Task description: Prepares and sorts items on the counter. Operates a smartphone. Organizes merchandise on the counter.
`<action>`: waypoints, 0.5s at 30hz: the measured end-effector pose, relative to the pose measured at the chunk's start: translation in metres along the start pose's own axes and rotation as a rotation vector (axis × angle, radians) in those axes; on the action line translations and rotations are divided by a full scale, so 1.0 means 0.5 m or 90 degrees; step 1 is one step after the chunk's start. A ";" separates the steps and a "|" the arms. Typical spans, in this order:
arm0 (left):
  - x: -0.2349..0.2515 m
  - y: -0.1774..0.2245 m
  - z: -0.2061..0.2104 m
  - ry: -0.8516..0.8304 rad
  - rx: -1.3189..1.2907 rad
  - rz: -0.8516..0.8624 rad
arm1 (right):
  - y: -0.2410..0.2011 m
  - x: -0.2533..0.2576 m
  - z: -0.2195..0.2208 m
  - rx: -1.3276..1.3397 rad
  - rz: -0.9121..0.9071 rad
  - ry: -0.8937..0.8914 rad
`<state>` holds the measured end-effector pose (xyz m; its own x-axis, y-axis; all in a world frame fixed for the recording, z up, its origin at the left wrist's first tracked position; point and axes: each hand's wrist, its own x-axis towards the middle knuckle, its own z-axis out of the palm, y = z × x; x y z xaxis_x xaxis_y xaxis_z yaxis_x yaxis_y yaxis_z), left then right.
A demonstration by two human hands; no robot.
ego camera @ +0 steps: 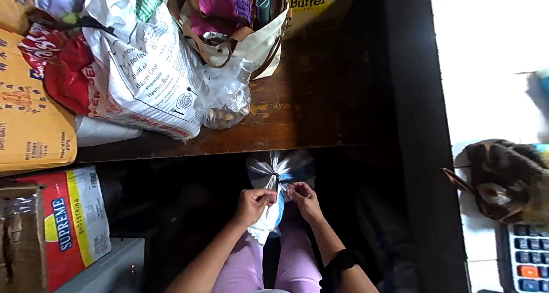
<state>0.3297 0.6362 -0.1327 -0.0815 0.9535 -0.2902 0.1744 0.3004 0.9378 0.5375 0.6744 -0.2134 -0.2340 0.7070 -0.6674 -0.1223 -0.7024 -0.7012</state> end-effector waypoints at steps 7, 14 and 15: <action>-0.074 0.061 -0.043 0.028 0.189 0.257 | -0.032 -0.025 0.094 -0.486 -0.210 -0.199; 0.017 0.082 -0.127 0.034 -0.126 -0.156 | -0.034 -0.071 0.059 -0.377 -0.121 0.088; 0.041 0.043 -0.123 0.040 -0.072 -0.224 | -0.017 -0.083 0.050 -0.255 -0.064 0.130</action>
<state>0.2714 0.6607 -0.1070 -0.1775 0.7881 -0.5894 0.0166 0.6012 0.7989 0.5242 0.6490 -0.1735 -0.0405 0.7997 -0.5991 0.2567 -0.5711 -0.7797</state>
